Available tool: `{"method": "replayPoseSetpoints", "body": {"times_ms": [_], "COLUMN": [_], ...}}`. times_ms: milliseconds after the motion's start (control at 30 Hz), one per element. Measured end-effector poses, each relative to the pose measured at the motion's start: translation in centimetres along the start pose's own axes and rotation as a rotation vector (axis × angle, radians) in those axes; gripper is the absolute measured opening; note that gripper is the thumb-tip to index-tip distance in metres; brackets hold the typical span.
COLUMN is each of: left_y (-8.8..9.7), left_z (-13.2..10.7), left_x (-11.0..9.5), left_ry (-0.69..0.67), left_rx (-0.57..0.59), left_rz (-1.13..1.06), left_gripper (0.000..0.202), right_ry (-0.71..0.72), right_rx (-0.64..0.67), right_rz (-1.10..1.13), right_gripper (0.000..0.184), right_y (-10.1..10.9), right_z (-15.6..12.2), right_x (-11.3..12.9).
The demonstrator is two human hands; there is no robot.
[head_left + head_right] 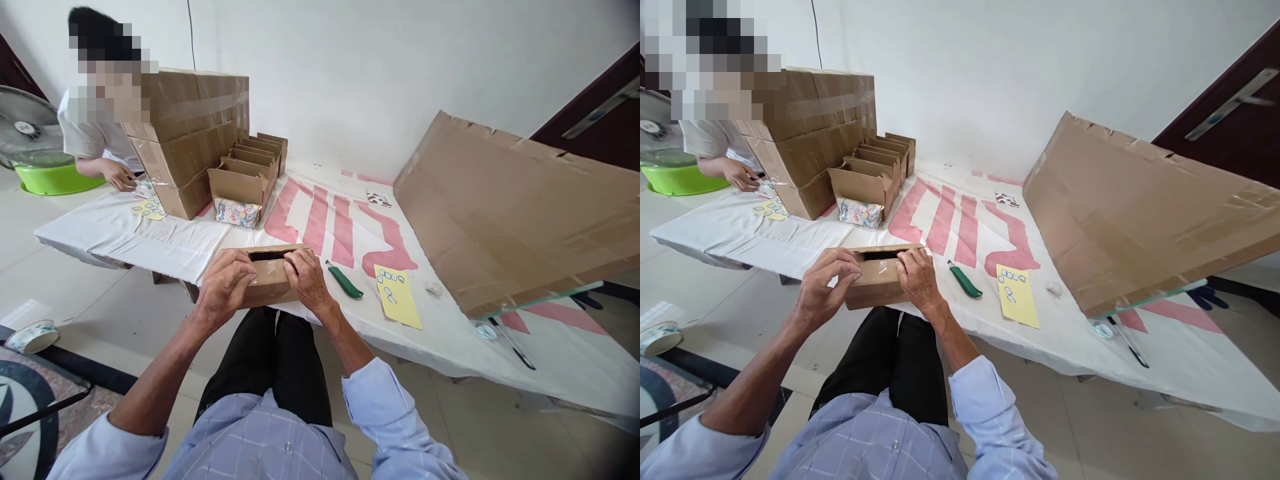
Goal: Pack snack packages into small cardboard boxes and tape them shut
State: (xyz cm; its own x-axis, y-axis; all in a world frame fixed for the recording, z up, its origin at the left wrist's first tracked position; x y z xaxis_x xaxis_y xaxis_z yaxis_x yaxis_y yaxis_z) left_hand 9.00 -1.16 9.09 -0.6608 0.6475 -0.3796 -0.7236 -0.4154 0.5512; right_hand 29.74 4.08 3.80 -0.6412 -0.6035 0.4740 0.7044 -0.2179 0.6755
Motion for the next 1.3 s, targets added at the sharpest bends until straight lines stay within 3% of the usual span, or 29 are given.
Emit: {"method": "replayPoseSetpoints", "body": {"times_ms": [200,333,500,667,1300], "left_y": [-1.9,-4.0,-5.1,-5.5,-7.2], "left_z": [1.0,1.6,2.7,2.8,2.1], "left_x": [1.6,2.2,1.9,1.8,1.2], "left_ry": [0.304,0.377,0.246,0.137,-0.065], "left_rx": [0.159,0.268,0.322,0.305,0.261], "left_rz": [-0.289,-0.357,-0.272,-0.115,0.21], "left_gripper": [0.016,0.017,0.014,0.014,0.016], "right_ry": [-0.001,0.007,0.002,0.006,-0.008], "right_rx": [0.004,-0.001,-0.005,-0.026,-0.036], "right_rz": [-0.012,-0.012,-0.013,-0.027,-0.008], "right_gripper": [0.023,0.023,0.024,0.024,0.023], "right_y": [0.0,-0.1,-0.4,-0.4,0.0], "right_z": [-0.2,-0.2,-0.2,-0.2,-0.6], "right_x": [0.2,0.1,0.0,0.1,0.9]}}
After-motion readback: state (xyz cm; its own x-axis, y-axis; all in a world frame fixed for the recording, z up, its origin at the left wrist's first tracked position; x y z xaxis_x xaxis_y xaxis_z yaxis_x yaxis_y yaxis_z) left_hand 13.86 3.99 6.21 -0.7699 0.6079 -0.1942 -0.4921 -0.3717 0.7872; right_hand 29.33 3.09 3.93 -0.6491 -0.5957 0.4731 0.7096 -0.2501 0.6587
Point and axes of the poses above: each hand's wrist, its own z-axis towards the middle knuckle, its own y-axis out of the back of the hand, x = y × z, the point moved 7 cm from there along z, towards the middle knuckle, and after that the axes turned 12 degrees about z, right-handed, at the moved point
